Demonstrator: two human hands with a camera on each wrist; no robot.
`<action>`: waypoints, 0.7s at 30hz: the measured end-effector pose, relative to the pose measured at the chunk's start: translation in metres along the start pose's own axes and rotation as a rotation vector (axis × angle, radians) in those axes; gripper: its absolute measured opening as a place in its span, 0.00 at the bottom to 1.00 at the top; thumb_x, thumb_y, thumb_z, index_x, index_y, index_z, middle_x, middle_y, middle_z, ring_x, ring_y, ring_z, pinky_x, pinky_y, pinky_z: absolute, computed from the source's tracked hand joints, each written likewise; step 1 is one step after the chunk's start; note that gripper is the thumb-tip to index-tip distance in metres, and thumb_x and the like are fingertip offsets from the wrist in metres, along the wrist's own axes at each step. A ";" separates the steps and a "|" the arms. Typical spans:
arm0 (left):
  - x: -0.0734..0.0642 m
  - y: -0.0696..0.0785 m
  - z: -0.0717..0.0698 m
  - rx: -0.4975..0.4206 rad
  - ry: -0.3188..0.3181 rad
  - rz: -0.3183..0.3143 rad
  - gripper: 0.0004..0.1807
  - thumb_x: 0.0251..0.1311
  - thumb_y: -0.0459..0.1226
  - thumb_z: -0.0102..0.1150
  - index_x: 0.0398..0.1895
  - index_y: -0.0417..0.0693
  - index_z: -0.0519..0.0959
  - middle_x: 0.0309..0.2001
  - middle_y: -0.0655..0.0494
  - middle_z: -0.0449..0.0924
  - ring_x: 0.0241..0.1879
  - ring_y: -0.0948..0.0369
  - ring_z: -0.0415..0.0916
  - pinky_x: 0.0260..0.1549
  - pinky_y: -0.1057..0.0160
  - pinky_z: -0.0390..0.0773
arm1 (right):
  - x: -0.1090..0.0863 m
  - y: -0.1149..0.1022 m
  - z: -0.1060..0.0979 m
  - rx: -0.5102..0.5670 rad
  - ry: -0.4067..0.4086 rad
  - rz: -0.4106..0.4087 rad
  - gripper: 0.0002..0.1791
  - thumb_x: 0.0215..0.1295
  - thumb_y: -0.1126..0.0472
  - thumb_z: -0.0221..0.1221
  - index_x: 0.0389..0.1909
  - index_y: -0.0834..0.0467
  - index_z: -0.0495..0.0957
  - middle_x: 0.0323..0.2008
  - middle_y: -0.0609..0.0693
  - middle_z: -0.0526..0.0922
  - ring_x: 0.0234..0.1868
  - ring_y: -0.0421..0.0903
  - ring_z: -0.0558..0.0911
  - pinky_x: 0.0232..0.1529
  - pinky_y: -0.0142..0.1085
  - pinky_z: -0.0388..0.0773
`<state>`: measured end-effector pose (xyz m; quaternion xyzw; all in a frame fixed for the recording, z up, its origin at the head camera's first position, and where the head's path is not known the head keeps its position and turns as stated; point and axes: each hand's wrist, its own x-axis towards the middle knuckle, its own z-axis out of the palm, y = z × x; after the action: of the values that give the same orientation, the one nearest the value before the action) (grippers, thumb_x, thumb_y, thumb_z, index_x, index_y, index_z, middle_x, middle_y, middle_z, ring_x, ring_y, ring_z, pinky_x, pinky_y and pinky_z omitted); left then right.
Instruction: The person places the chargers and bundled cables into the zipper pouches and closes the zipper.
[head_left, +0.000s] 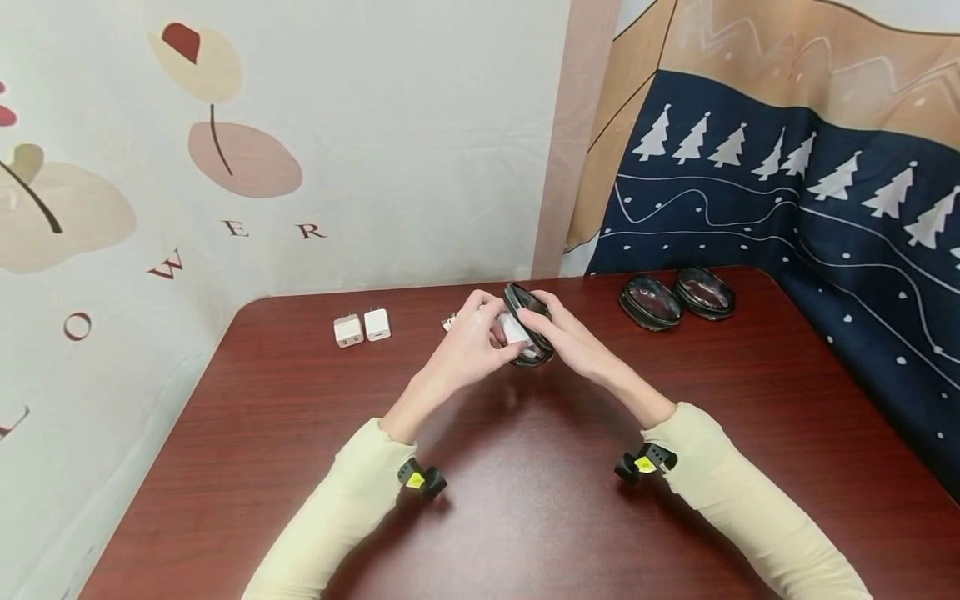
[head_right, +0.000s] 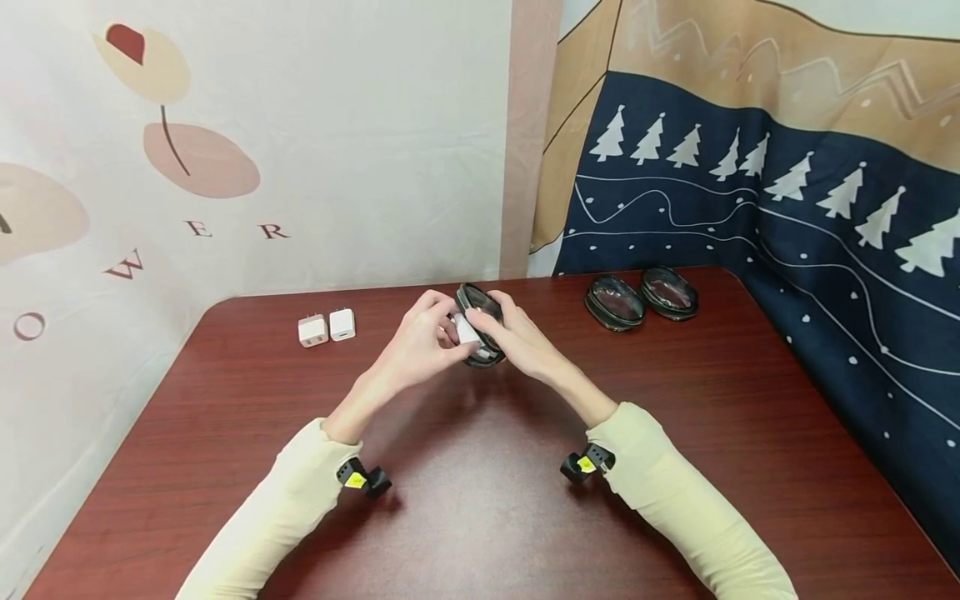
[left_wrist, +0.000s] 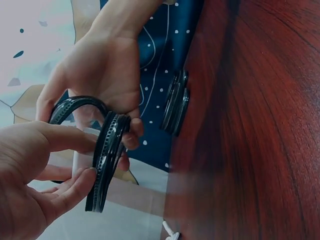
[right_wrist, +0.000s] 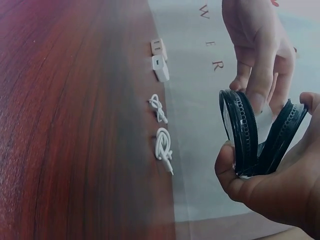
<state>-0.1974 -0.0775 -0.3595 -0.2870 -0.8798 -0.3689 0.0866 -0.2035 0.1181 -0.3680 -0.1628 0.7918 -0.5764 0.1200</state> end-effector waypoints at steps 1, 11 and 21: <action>0.000 0.000 0.001 0.016 0.002 0.007 0.18 0.53 0.32 0.72 0.45 0.35 0.78 0.48 0.43 0.69 0.33 0.60 0.78 0.35 0.69 0.79 | 0.000 0.000 0.000 0.002 -0.002 0.000 0.35 0.77 0.42 0.46 0.76 0.57 0.53 0.69 0.58 0.64 0.65 0.54 0.68 0.66 0.52 0.65; 0.002 0.002 0.005 0.128 0.026 0.035 0.23 0.52 0.40 0.77 0.46 0.36 0.79 0.48 0.43 0.73 0.38 0.55 0.75 0.38 0.62 0.77 | -0.001 0.001 0.001 0.043 0.014 0.000 0.34 0.77 0.42 0.46 0.76 0.55 0.54 0.70 0.56 0.63 0.67 0.53 0.65 0.68 0.53 0.61; 0.000 -0.001 0.004 0.077 0.032 0.044 0.26 0.54 0.42 0.76 0.53 0.40 0.79 0.52 0.44 0.71 0.36 0.53 0.77 0.39 0.63 0.79 | 0.000 0.002 0.001 0.088 0.040 0.010 0.33 0.77 0.43 0.46 0.75 0.54 0.55 0.69 0.56 0.65 0.67 0.53 0.67 0.67 0.52 0.62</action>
<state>-0.1973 -0.0755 -0.3626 -0.2965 -0.8854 -0.3374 0.1198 -0.2038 0.1179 -0.3705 -0.1418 0.7686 -0.6133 0.1140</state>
